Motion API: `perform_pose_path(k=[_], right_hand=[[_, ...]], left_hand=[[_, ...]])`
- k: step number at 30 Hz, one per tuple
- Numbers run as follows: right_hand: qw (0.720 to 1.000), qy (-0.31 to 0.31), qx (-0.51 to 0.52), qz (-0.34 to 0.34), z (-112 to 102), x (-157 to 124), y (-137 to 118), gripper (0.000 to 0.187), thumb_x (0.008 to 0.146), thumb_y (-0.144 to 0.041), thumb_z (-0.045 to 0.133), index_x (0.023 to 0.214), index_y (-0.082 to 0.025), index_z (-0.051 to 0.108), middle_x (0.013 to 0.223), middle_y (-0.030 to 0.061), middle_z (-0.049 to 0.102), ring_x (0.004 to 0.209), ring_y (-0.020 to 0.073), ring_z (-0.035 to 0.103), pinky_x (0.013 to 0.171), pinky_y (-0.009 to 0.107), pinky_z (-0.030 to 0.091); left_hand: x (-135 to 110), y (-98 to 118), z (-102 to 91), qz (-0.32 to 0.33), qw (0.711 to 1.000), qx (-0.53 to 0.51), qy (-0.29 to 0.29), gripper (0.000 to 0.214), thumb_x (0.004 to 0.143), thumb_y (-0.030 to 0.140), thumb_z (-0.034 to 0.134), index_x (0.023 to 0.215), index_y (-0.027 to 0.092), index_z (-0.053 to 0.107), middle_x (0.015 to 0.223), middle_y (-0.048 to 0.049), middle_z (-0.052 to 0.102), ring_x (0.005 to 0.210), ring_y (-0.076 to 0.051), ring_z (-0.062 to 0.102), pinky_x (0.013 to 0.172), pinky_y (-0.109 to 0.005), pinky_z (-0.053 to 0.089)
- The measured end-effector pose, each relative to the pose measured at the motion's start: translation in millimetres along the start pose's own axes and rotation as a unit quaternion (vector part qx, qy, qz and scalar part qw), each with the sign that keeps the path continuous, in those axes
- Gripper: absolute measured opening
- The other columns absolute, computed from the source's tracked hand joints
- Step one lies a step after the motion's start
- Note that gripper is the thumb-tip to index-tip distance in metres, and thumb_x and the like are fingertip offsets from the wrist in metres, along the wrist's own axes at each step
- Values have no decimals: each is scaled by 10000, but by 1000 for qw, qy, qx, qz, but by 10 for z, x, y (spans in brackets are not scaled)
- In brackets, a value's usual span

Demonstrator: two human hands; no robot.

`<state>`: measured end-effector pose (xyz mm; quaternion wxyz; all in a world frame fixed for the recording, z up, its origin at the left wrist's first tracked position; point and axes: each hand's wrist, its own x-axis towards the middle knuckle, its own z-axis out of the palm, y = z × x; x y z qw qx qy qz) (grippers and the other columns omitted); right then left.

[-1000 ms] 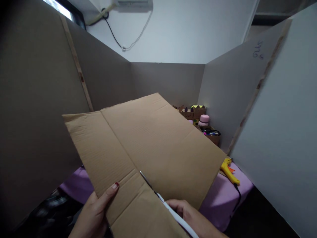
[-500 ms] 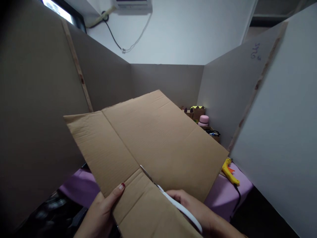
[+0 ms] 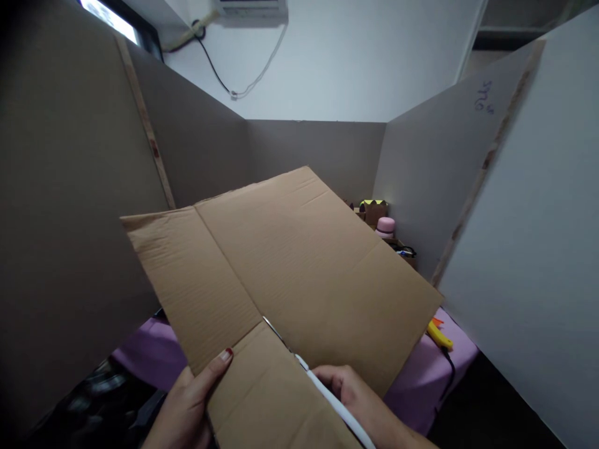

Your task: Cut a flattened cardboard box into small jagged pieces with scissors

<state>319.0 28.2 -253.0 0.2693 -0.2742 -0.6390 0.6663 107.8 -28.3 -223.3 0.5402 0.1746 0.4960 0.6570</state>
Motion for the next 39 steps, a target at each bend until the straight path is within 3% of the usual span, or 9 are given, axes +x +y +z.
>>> perform_pose_path(k=[3,8,10,17,30,35,39], right_hand=[[1000,5,-4,2,-11,-2,8,354,657,-449,773,869,-167,744,758,29,720,728,188,646,692,267,477],[1000,-7,-13,2,-57,-12,9,392,670,-461,762,921,-161,737,772,41,725,727,195,651,669,263,470],[1000,-12,-20,14,-62,-15,-10,419,686,-482,743,955,-161,731,815,55,730,774,211,656,700,280,473],[999,-36,-12,23,-138,26,32,614,627,-681,664,983,-184,725,845,59,732,837,233,657,742,304,484],[1000,-21,-4,4,-128,-10,125,480,692,-564,701,976,-177,730,785,45,723,715,171,643,666,247,465],[999,-48,-17,17,-118,-10,28,586,645,-670,660,978,-190,714,865,61,714,833,222,632,767,320,472],[998,-62,4,33,-156,-13,-26,553,627,-671,674,894,-190,728,796,34,706,746,194,629,735,308,473]], left_hand=[[26,46,5,-11,1000,-1,-14,573,705,268,700,1233,116,538,1020,-142,724,877,-287,685,763,-365,536],[159,267,21,77,997,9,-12,506,680,204,701,1167,127,589,992,-115,736,936,-282,672,793,-343,530],[196,292,21,80,996,34,-8,464,690,189,683,1143,120,603,990,-123,736,962,-292,662,811,-358,526],[149,78,-10,43,999,15,-13,447,727,233,671,1156,137,588,1032,-122,725,1003,-285,647,842,-369,519],[70,34,23,22,998,-40,36,382,761,151,623,1142,129,602,947,-94,746,896,-240,683,838,-339,527],[52,38,29,21,999,-35,35,393,777,156,610,1168,137,583,966,-90,742,901,-237,682,830,-338,530],[47,58,31,25,999,-26,25,439,771,189,631,1202,146,560,976,-76,743,913,-232,679,842,-328,522]])
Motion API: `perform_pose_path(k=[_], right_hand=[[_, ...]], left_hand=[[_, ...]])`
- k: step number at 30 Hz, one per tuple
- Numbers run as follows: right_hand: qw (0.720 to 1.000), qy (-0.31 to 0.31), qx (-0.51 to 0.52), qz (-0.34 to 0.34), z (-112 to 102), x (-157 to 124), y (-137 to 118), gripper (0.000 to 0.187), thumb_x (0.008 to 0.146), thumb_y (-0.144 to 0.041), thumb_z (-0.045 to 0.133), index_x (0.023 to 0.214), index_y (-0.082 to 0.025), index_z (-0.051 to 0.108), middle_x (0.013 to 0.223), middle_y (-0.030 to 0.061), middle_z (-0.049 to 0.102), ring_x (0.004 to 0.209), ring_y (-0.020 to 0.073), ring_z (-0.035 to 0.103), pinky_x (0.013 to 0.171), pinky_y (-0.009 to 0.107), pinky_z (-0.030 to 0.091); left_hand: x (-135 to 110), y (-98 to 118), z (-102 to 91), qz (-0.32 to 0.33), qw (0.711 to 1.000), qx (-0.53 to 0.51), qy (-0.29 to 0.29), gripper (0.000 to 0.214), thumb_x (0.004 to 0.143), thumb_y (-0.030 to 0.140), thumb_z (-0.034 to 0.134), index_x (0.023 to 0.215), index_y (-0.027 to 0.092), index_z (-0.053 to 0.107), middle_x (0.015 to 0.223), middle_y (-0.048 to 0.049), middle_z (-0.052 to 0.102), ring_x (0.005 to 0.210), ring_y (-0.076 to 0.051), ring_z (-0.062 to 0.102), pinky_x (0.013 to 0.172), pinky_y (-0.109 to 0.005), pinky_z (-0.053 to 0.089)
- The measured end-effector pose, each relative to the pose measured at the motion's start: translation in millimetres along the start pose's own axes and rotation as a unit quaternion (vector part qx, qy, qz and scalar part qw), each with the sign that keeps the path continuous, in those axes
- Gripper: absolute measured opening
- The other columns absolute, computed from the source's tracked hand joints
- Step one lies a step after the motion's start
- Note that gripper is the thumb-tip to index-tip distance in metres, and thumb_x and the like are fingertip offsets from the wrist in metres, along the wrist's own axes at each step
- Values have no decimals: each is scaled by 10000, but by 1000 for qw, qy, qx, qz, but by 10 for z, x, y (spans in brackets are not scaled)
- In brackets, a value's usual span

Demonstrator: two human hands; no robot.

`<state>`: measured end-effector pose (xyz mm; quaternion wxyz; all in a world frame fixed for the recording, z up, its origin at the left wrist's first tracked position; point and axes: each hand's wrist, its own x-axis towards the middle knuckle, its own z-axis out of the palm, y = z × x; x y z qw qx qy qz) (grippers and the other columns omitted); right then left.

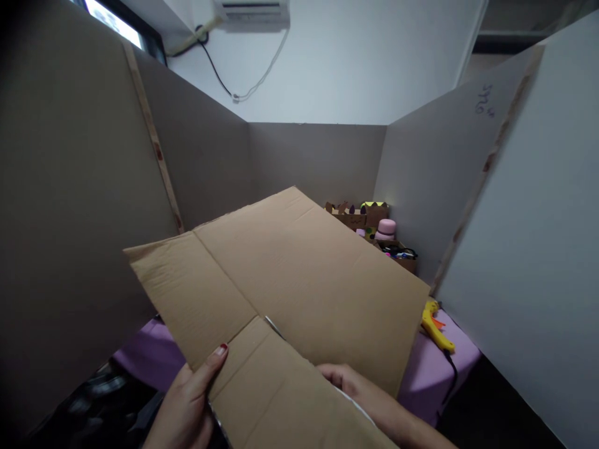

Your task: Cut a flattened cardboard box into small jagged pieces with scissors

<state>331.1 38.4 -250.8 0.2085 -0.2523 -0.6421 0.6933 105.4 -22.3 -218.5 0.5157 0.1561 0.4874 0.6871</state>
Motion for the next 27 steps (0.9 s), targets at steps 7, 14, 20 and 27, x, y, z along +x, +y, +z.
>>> perform_pose_path(k=[7,14,20,27], right_hand=[[999,21,2,31,13,-82,-78,467,711,-517,706,1037,-182,705,872,34,720,793,189,643,722,267,460],[999,17,-49,-15,-25,90,11,548,680,-642,648,1003,-204,718,909,62,726,910,256,638,806,339,469],[996,24,-87,-18,-27,66,-71,628,668,-726,579,1022,-227,718,918,78,722,961,284,618,829,371,469],[991,37,-118,49,108,-64,-326,684,641,-774,546,1025,-235,719,984,74,706,1014,300,579,853,394,459]], left_hand=[[-3,8,60,-10,1000,-5,-25,429,745,204,656,1167,152,592,960,-85,748,974,-270,660,857,-363,517],[-113,-76,55,-26,999,0,-19,416,769,201,620,1183,181,581,1062,-64,725,1027,-257,641,861,-342,514],[-134,-93,72,-14,1000,-5,-23,482,671,244,710,1141,181,626,1034,-86,733,1010,-309,645,822,-388,530],[-143,-59,79,-26,999,5,-35,434,643,248,727,1058,135,667,1017,-122,733,996,-331,647,797,-392,534]])
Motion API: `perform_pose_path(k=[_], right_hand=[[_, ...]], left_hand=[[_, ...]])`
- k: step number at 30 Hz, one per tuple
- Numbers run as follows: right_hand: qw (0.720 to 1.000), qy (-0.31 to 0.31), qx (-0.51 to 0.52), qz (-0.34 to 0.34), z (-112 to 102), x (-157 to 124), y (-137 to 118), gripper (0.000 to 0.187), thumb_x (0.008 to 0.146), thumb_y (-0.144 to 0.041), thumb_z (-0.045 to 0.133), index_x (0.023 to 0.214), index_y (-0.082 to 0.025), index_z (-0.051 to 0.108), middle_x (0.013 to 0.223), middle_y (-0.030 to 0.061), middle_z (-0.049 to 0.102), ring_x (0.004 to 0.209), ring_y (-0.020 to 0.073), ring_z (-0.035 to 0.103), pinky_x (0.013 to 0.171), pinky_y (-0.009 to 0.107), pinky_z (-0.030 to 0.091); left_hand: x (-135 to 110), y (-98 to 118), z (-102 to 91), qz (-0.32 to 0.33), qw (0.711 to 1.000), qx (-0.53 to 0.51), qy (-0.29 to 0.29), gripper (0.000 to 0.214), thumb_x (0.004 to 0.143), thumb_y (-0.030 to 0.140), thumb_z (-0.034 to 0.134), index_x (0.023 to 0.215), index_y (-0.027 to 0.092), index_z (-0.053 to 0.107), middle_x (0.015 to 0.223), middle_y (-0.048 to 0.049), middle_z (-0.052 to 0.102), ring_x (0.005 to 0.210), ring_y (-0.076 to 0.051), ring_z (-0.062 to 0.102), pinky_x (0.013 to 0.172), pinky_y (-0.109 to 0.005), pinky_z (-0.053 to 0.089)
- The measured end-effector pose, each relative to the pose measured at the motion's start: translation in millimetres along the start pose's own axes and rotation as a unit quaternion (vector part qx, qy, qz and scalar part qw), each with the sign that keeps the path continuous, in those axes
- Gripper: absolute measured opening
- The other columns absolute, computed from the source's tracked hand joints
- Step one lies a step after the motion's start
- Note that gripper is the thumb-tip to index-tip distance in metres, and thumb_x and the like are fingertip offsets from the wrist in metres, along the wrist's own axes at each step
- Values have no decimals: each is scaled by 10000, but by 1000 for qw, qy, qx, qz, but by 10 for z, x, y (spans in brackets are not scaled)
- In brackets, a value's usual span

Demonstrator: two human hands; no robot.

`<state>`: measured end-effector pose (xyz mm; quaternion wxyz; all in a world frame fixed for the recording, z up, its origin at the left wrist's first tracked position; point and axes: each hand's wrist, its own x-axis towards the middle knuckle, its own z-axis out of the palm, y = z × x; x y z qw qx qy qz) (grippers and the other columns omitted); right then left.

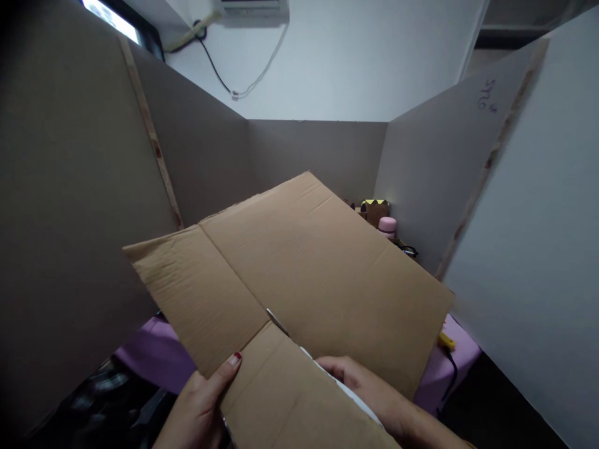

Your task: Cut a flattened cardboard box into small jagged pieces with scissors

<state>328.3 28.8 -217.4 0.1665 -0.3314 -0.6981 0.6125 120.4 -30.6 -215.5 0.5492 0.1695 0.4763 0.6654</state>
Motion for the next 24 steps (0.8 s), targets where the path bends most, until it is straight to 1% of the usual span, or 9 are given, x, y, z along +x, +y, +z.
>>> perform_pose_path(k=[4,6,9,11,14,17,20,21,24], right_hand=[[998,-18,49,-32,8,18,52,545,730,-629,615,1085,-222,690,971,69,713,953,258,621,826,346,462],[996,-16,84,-35,5,54,140,505,733,-574,655,1079,-207,688,958,67,717,902,237,642,801,323,467],[992,-13,117,-52,-2,125,295,553,685,-615,673,1037,-189,701,924,70,725,855,230,654,763,312,477],[991,-13,115,-71,-3,164,369,568,657,-624,689,1022,-189,705,907,70,729,853,232,655,761,311,479],[993,0,92,-78,0,184,405,535,677,-608,684,1010,-190,710,897,76,733,860,236,656,764,315,484],[992,4,90,-85,-2,179,409,607,673,-686,622,1011,-189,711,906,83,735,846,242,666,763,331,496],[994,-4,79,-78,-5,188,430,637,647,-711,619,983,-180,719,880,88,740,824,248,675,750,347,507],[994,-6,80,-74,-3,194,438,637,635,-707,633,977,-177,721,866,89,742,813,248,677,747,349,508],[993,-9,96,-68,13,201,436,645,606,-693,669,987,-174,718,839,91,744,801,247,679,761,357,503]], left_hand=[[2,3,-12,-2,1000,-3,-12,455,612,261,750,1039,121,679,945,-130,747,945,-336,663,793,-400,531],[5,6,-20,0,1000,2,-11,456,613,265,750,1040,120,679,949,-133,745,946,-337,661,795,-404,529],[13,13,-27,4,1000,11,-10,469,638,274,739,1076,124,662,981,-133,739,980,-330,649,808,-395,523],[20,11,-28,9,1000,10,-8,474,653,259,728,1104,138,648,1008,-122,734,1000,-317,644,821,-383,518],[20,-8,-33,15,1000,2,-4,463,660,234,718,1109,148,643,1023,-109,732,1007,-310,642,828,-378,518],[7,-16,-47,1,1000,-2,-9,437,691,233,691,1110,124,630,1005,-114,735,1007,-309,643,812,-372,530],[23,40,-55,-28,1000,6,-3,415,714,222,672,1105,93,617,952,-123,744,979,-300,657,781,-355,545],[42,74,-55,-25,1000,4,4,408,720,223,669,1103,94,616,932,-121,747,966,-297,663,778,-356,548],[133,185,-56,16,999,-3,35,383,740,219,660,1107,120,617,918,-106,751,939,-283,675,803,-366,545]])
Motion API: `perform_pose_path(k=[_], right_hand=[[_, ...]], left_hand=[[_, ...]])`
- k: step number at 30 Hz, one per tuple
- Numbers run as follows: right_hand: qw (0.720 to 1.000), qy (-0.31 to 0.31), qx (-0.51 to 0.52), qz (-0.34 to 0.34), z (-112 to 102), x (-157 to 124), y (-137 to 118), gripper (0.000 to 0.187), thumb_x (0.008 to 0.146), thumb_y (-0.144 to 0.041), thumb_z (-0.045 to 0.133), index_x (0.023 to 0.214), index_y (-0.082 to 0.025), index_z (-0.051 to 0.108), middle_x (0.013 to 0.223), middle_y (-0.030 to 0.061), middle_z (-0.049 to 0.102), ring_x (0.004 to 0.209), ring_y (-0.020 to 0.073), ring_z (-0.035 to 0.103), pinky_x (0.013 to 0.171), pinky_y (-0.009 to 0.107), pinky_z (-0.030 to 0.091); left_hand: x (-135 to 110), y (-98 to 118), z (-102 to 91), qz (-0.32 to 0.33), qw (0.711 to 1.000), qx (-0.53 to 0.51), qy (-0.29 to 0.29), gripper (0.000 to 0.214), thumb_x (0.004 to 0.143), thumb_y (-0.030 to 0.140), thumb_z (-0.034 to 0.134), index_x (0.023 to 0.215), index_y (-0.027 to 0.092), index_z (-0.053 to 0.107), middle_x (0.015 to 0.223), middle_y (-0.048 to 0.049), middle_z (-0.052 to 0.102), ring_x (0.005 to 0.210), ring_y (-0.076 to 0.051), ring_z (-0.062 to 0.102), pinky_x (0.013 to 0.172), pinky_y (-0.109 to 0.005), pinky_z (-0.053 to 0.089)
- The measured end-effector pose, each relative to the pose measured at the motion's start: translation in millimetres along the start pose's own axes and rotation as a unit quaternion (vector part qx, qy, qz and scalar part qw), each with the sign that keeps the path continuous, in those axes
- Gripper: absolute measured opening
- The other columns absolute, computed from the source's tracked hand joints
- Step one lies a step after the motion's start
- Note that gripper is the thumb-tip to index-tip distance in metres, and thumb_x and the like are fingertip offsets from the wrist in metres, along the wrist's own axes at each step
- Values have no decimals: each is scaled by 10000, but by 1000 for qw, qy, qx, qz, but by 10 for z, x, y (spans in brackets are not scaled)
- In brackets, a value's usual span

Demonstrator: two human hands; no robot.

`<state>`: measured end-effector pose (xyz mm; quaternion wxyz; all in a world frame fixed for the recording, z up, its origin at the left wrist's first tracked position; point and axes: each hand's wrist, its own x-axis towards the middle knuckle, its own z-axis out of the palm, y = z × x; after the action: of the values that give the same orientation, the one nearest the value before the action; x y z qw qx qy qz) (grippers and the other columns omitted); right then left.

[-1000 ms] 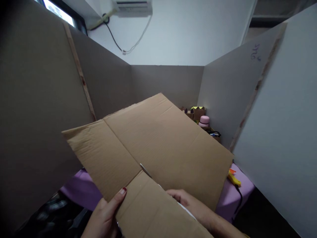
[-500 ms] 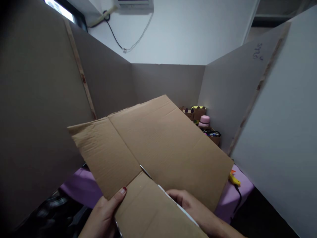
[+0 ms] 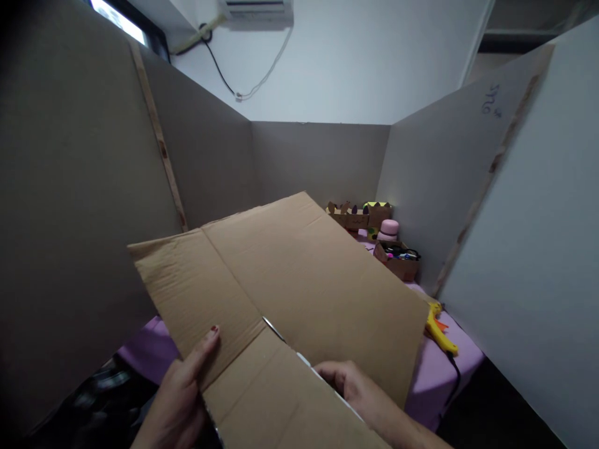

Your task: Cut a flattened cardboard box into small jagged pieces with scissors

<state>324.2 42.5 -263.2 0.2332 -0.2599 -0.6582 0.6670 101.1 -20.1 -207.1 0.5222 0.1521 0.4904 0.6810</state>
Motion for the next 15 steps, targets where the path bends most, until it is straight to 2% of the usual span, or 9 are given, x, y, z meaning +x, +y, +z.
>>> perform_pose_path(k=[3,8,15], right_hand=[[1000,-4,16,3,18,-21,-43,622,636,-673,665,1007,-175,713,827,86,741,799,238,678,744,337,500],[999,-21,5,27,17,-61,-189,479,727,-568,668,1015,-187,705,868,55,720,807,202,650,736,291,478],[1000,-12,-10,13,-18,-35,-309,534,671,-630,670,949,-178,729,788,22,683,714,157,587,676,251,440]], left_hand=[[81,50,-9,26,1000,10,5,374,746,200,657,1109,123,612,960,-110,743,938,-277,676,827,-376,538],[43,-7,-20,13,1000,-1,-1,424,744,193,664,1155,124,587,969,-109,742,942,-279,675,840,-387,537],[-12,-100,12,-4,1000,-3,12,435,783,172,625,1211,138,554,996,-110,736,933,-259,680,829,-369,543]])
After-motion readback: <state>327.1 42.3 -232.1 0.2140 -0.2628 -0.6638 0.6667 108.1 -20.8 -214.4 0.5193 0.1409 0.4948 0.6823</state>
